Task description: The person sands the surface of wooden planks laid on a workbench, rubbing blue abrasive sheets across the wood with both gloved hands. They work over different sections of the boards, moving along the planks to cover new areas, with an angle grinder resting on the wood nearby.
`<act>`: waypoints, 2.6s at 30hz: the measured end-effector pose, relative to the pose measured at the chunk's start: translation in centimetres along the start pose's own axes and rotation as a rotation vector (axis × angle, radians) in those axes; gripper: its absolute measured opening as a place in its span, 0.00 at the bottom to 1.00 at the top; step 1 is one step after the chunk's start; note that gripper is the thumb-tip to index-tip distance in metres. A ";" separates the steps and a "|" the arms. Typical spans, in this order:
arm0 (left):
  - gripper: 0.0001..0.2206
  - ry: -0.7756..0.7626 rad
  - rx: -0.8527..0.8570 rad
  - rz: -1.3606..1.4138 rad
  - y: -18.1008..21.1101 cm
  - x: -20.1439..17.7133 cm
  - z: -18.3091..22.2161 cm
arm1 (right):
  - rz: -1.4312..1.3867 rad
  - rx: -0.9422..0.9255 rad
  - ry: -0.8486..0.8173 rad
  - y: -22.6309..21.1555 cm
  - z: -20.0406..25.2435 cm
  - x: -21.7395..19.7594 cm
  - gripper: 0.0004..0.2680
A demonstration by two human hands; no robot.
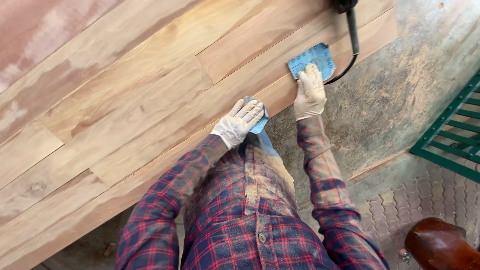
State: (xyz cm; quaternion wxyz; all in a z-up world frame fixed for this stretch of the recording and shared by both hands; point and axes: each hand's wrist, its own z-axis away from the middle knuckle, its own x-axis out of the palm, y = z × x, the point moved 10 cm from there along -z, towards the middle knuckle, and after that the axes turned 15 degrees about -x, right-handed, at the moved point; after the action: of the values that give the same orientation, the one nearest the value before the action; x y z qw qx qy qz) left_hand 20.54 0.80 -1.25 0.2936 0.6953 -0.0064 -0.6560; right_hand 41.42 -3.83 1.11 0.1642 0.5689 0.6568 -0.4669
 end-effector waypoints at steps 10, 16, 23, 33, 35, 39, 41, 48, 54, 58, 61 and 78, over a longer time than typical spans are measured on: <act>0.24 0.095 -0.243 0.192 5.2 2.9 -12.8 | -0.547 0.460 -0.016 5.7 -2.8 -4.7 0.07; 0.18 0.293 -0.958 1.901 2.7 5.0 -10.1 | -0.391 -0.331 -0.087 -2.4 -8.7 -6.9 0.09; 0.16 0.556 -1.125 2.269 -1.4 6.8 -6.2 | -0.619 -0.314 -0.466 0.0 -12.2 -2.0 0.14; 0.18 1.169 -1.295 2.132 -5.3 3.6 12.4 | -0.246 0.103 -0.451 16.6 -22.2 6.3 0.25; 0.18 1.279 -1.290 2.116 -5.0 2.9 16.2 | -0.336 0.184 -0.540 16.8 -22.2 7.6 0.22; 0.19 1.441 -1.283 2.103 -5.0 2.2 22.3 | -0.788 0.444 -0.530 15.2 -20.7 10.0 0.15; 0.19 1.459 -1.265 2.126 -5.4 1.1 24.5 | -0.919 0.544 -0.522 12.5 -19.7 9.7 0.14; 0.20 1.460 -1.252 2.079 -12.7 -3.0 33.8 | -1.226 0.821 -0.405 5.4 -13.9 11.2 0.16; 0.20 1.310 -1.228 2.063 -20.7 -8.6 41.4 | -1.278 0.763 -0.434 -13.6 -6.7 14.6 0.13; 0.19 1.157 -1.230 2.010 -24.0 -11.9 45.2 | -1.197 0.745 -0.454 -28.2 -5.5 15.8 0.12; 0.19 1.081 -1.259 1.960 -24.5 -14.2 47.1 | -0.997 0.553 -0.515 -35.4 -5.5 17.1 0.14; 0.19 0.616 -1.046 2.058 -15.8 -15.3 31.2 | -0.652 0.164 -0.501 -39.3 -7.0 13.4 0.18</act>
State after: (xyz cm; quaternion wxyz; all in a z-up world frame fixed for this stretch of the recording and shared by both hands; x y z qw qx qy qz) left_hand -16.16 7.46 7.13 0.9180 0.2880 -0.2219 0.1583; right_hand 4.22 13.07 11.42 0.1166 0.2111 0.7029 -0.6691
